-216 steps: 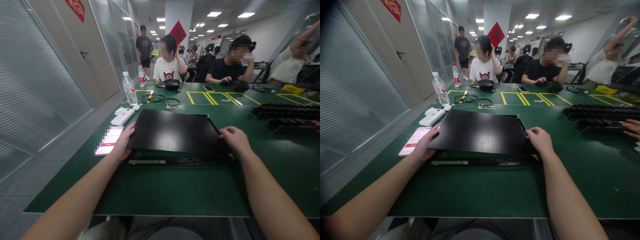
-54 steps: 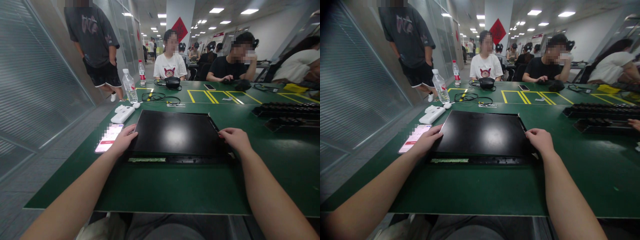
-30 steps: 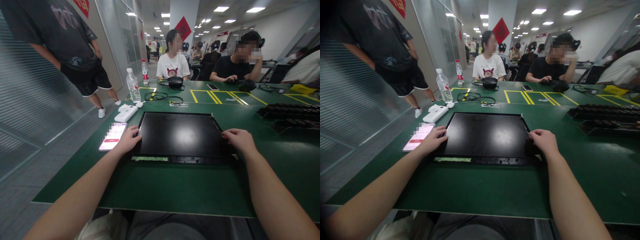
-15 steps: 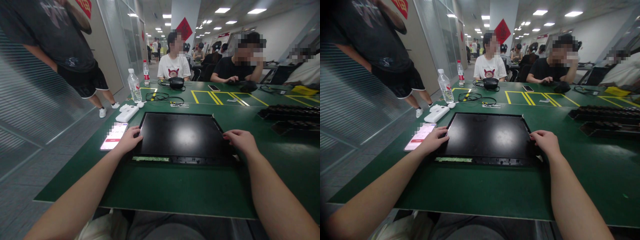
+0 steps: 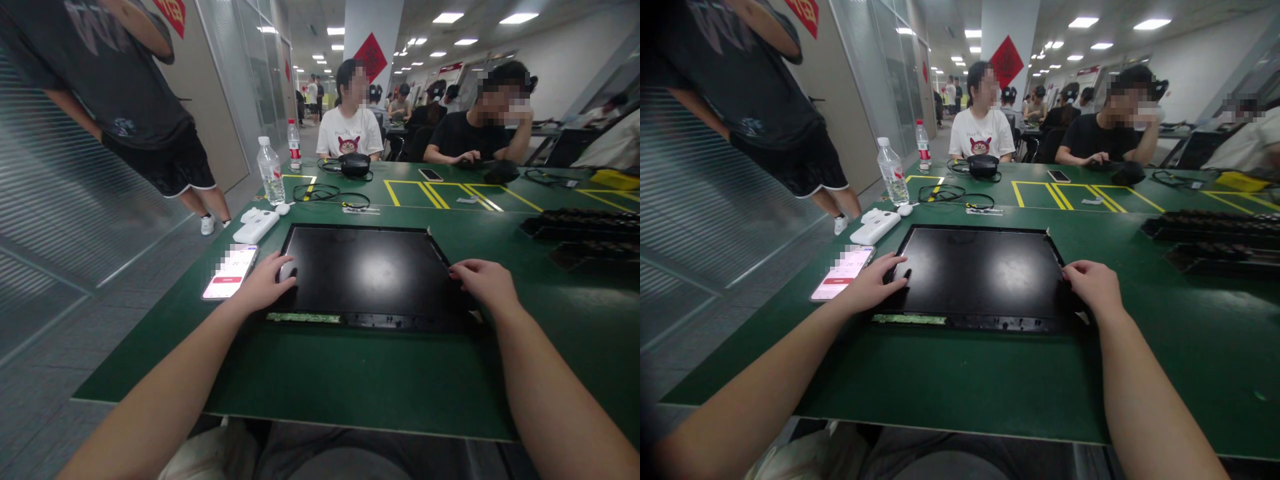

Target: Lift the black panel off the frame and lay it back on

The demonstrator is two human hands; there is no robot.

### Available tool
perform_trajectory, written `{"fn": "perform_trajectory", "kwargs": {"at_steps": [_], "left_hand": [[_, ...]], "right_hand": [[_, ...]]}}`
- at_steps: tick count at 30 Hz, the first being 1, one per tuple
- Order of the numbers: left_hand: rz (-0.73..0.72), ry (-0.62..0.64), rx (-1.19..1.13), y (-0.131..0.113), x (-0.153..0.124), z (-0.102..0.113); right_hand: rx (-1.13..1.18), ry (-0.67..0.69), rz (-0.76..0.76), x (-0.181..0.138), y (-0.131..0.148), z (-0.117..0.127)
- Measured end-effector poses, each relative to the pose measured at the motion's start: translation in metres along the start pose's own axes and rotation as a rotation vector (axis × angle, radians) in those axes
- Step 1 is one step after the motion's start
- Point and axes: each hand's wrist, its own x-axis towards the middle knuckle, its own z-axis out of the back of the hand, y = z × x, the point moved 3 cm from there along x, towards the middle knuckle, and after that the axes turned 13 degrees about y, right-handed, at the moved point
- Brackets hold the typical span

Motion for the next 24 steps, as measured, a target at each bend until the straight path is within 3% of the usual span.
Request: {"fn": "perform_trajectory", "kwargs": {"at_steps": [4,9,17,24], "left_hand": [[-0.121,0.039,0.051,-0.005,-0.004,0.003],[-0.277,0.179,-0.011,-0.015,-0.012,0.009],[-0.289,0.151,0.040,-0.014,-0.013,0.017],[-0.319,0.254,0.008,-0.017,-0.015,0.017]], "right_hand": [[0.028,-0.006,0.005,0.001,-0.002,-0.001],[0.026,-0.008,-0.002,0.001,-0.002,-0.001],[-0.003,-0.002,-0.008,0.001,-0.001,-0.001],[0.012,-0.008,0.010,0.001,-0.002,-0.001]]}}
